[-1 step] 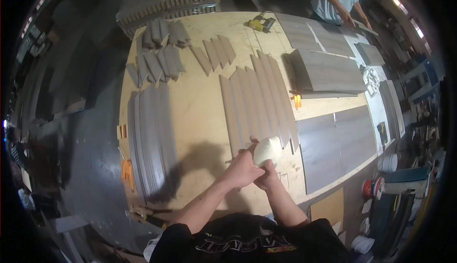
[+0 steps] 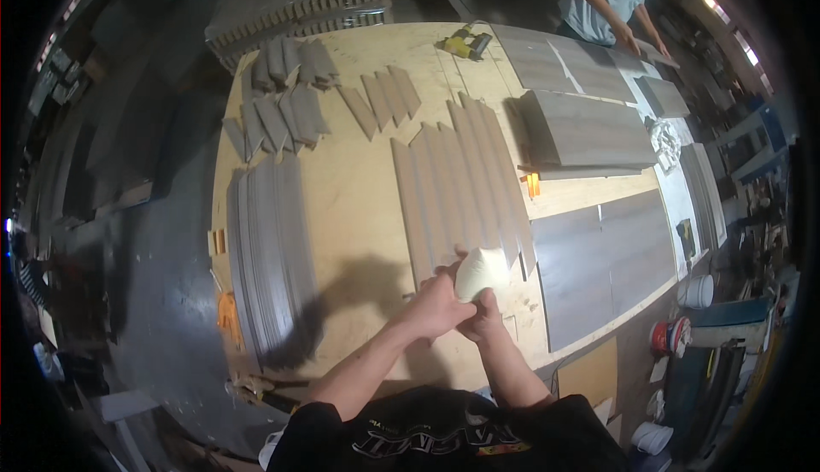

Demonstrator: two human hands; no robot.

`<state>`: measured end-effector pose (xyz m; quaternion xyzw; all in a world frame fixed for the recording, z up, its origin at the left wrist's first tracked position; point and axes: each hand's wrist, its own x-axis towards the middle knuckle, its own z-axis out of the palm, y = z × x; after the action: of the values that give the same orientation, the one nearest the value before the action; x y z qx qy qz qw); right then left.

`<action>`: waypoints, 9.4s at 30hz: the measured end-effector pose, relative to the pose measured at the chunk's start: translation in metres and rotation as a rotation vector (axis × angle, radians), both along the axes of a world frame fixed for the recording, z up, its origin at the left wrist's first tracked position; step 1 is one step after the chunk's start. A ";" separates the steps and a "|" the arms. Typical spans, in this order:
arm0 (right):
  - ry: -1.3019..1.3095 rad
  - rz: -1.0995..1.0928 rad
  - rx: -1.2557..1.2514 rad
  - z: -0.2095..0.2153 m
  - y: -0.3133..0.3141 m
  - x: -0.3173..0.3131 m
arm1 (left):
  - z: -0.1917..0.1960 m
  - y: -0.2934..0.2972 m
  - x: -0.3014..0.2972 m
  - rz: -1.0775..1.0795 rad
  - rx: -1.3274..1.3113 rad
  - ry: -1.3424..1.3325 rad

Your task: Assembling wooden furniture panels using a pneumatic nail gun and wood adhesive.

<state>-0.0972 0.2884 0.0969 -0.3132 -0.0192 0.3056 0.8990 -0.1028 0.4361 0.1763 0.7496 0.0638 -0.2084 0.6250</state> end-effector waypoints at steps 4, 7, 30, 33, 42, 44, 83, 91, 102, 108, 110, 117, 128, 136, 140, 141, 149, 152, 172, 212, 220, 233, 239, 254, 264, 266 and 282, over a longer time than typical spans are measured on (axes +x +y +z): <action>0.058 -0.075 -0.102 -0.008 -0.005 0.040 | -0.025 -0.002 0.037 -0.108 -0.117 -0.111; 0.282 -0.234 -0.004 0.015 -0.007 0.079 | -0.025 0.033 0.062 -0.189 -0.378 0.134; -0.501 -0.580 -0.982 -0.123 0.211 0.564 | -0.209 0.184 0.142 0.279 1.118 -0.275; -0.558 -0.593 -1.039 -0.131 0.220 0.573 | -0.206 0.185 0.142 0.271 1.105 -0.240; -0.670 -0.602 -1.020 -0.141 0.226 0.580 | -0.208 0.185 0.143 0.298 1.152 -0.265; -0.665 -0.610 -1.072 -0.136 0.226 0.572 | -0.206 0.186 0.143 0.271 1.110 -0.267; -0.758 -0.529 -1.207 -0.087 0.214 0.508 | -0.213 0.187 0.141 0.316 1.155 -0.331; -0.736 -0.527 -1.234 -0.109 0.256 0.533 | -0.206 0.186 0.142 0.306 1.123 -0.302; -0.730 -0.464 -1.334 -0.093 0.221 0.491 | -0.204 0.184 0.145 0.314 1.092 -0.307; -0.701 -0.402 -1.316 -0.089 0.197 0.455 | -0.207 0.184 0.142 0.337 1.143 -0.326; -0.673 -0.387 -1.302 -0.088 0.194 0.442 | -0.205 0.185 0.140 0.320 1.100 -0.302; -0.645 -0.408 -1.354 -0.079 0.162 0.431 | -0.203 0.181 0.144 0.299 1.084 -0.314; -0.352 -0.918 -1.066 -0.086 -0.006 0.469 | -0.201 0.175 0.146 0.302 1.152 -0.336; -0.448 -0.885 -1.419 -0.105 -0.021 0.492 | -0.209 0.175 0.143 0.291 1.152 -0.357; -0.422 -0.884 -1.386 -0.109 -0.021 0.489 | -0.209 0.176 0.142 0.283 1.162 -0.336; -0.407 -0.867 -1.407 -0.108 -0.020 0.487 | -0.210 0.177 0.142 0.281 1.165 -0.338; -0.449 -0.879 -1.432 -0.097 -0.023 0.464 | -0.212 0.178 0.141 0.273 1.178 -0.342; -0.458 -0.896 -1.416 -0.096 -0.028 0.449 | -0.210 0.178 0.140 0.272 1.181 -0.333; -0.208 -0.869 -1.617 -0.076 -0.106 0.286 | -0.222 0.180 0.141 0.240 1.246 -0.473; -0.151 -0.877 -1.033 -0.036 -0.074 0.305 | -0.229 0.189 0.140 0.229 1.300 -0.498; -0.423 -0.832 -1.291 -0.083 0.000 0.447 | -0.220 0.181 0.139 0.269 1.198 -0.441; -0.451 -0.811 -1.459 -0.099 0.016 0.493 | -0.215 0.177 0.143 0.270 1.183 -0.375; -0.490 -0.818 -1.436 -0.092 0.001 0.457 | -0.216 0.177 0.141 0.278 1.179 -0.406; -0.272 -0.741 -1.512 -0.068 -0.061 0.319 | -0.223 0.178 0.141 0.251 1.205 -0.467; -0.232 -0.685 -1.630 -0.062 -0.108 0.219 | -0.239 0.192 0.138 0.220 1.256 -0.530; -0.139 -0.680 -1.574 -0.063 -0.118 0.198 | -0.239 0.192 0.138 0.207 1.257 -0.536; -0.321 -0.565 -1.820 -0.077 -0.167 0.109 | -0.234 0.182 0.139 0.235 1.334 -0.397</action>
<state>0.0115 0.1211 0.0203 -0.9210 0.1786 -0.0706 0.3390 0.0360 0.6181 -0.0582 0.9848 0.1432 0.0844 0.0504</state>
